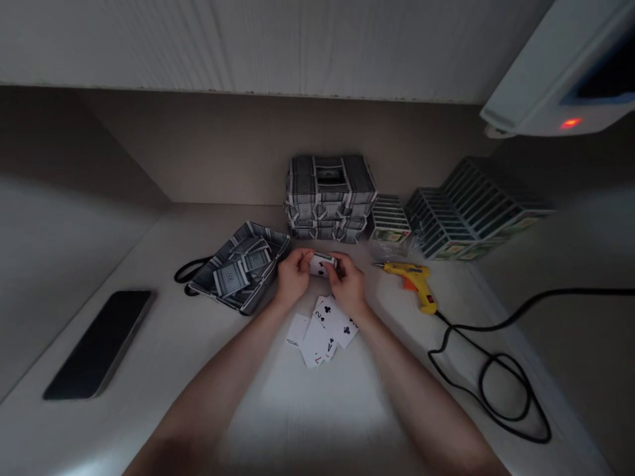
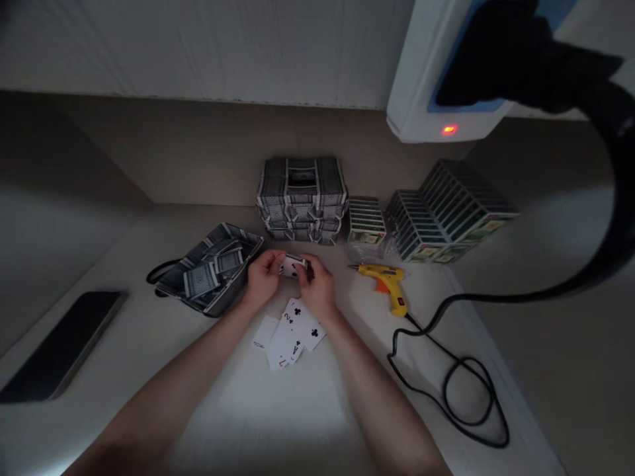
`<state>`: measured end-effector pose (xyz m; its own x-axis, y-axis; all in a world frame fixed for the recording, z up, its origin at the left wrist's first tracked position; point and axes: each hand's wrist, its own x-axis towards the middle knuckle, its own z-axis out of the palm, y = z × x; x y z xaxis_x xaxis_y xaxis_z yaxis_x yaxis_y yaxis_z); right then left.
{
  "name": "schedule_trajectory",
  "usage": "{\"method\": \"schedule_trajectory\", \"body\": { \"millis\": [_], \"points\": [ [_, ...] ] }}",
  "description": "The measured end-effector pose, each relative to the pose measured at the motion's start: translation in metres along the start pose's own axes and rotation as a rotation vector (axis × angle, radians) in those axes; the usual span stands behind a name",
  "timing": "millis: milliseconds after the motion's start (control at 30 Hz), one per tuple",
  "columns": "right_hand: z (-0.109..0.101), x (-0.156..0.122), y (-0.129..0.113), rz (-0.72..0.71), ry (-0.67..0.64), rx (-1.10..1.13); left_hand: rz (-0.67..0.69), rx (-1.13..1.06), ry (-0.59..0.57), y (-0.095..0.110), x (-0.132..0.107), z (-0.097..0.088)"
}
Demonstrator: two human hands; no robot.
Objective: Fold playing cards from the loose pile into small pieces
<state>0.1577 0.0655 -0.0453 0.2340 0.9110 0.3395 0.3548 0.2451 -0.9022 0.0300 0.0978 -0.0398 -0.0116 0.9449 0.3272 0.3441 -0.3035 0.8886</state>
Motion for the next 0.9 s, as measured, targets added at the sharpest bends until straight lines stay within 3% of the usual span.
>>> {"method": "schedule_trajectory", "body": {
  "millis": [167, 367, 567, 800, 900],
  "points": [
    [-0.002, 0.008, -0.005, 0.306, -0.084, 0.500, 0.020, -0.020, 0.043, -0.004, 0.001, 0.001],
    [-0.007, 0.008, -0.019, 0.512, -0.318, 0.931, 0.084, 0.074, 0.042, -0.001, -0.002, 0.000],
    [-0.007, 0.006, -0.020, 0.606, -0.474, 1.001, 0.225, 0.176, -0.037, 0.004, -0.004, -0.001],
    [-0.006, 0.011, -0.023, 0.631, -0.350, 0.969, 0.428, 0.178, -0.098, 0.011, -0.005, -0.004],
    [-0.005, 0.011, -0.023, 0.625, -0.354, 0.958, 0.429, 0.183, -0.066, 0.010, -0.004, -0.003]
  ]
}}
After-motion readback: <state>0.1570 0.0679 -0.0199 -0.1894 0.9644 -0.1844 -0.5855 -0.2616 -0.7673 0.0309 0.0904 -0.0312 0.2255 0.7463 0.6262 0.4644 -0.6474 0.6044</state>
